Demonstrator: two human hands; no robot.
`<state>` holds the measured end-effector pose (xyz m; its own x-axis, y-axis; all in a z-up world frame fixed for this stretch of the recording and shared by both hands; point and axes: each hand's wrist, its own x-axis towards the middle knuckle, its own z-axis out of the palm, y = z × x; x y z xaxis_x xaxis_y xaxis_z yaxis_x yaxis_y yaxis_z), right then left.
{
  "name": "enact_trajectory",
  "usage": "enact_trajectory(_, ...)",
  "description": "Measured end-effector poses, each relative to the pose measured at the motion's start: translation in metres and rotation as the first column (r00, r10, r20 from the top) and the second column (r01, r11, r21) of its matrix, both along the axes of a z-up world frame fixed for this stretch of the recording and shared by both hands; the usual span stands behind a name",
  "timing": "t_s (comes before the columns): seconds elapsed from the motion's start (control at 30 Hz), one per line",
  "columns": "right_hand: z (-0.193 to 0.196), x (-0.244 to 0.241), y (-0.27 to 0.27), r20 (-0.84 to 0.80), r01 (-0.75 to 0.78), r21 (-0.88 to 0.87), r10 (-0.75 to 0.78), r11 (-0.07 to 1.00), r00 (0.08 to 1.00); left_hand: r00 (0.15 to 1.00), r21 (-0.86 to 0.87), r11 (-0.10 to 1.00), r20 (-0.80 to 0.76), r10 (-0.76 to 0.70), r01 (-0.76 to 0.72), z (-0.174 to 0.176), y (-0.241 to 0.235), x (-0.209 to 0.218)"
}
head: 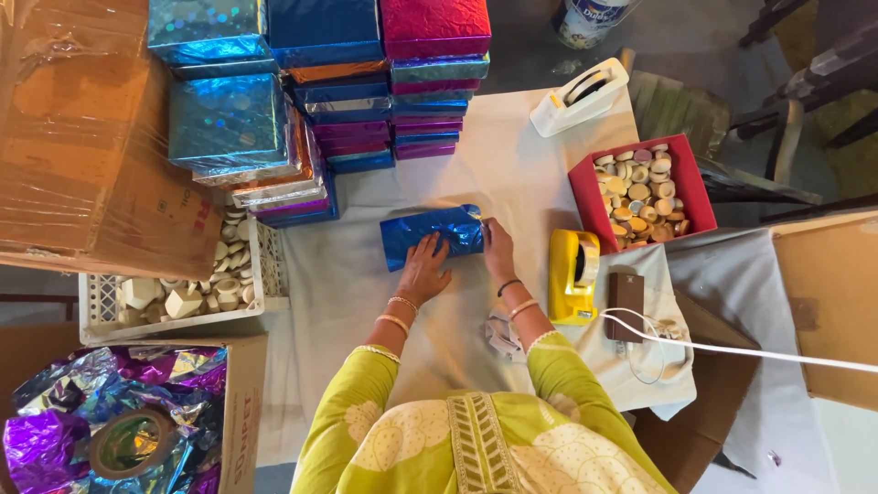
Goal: The person selects a sheet of shiny blue wrapping paper from a box and wraps a small rectangular box. They fold the paper around the box and secure it with tape from a yellow dispenser, then place the wrapped gift on a stack of other wrapped boxes.
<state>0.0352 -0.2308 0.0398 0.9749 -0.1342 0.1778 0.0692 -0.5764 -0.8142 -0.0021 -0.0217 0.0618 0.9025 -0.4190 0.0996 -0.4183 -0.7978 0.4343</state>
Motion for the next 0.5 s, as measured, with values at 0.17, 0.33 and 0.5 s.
enact_trajectory(0.17,-0.005,0.003,0.001,0.016,0.002,-0.237,0.002,0.971,1.0,1.0,-0.038,0.999,-0.002,0.003,-0.004,0.001,0.002,0.001)
enact_trajectory(0.33,-0.028,0.011,0.001,-0.172,-0.102,-0.458,0.024,0.883,0.985,0.999,-0.094,0.995,0.022,0.036,-0.034,-0.006,0.005,0.002)
enact_trajectory(0.5,-0.016,0.016,0.005,-0.215,-0.101,-0.532,-0.019,0.841,0.976,0.998,-0.081,0.995,0.002,0.066,-0.066,-0.006,0.004,0.004)
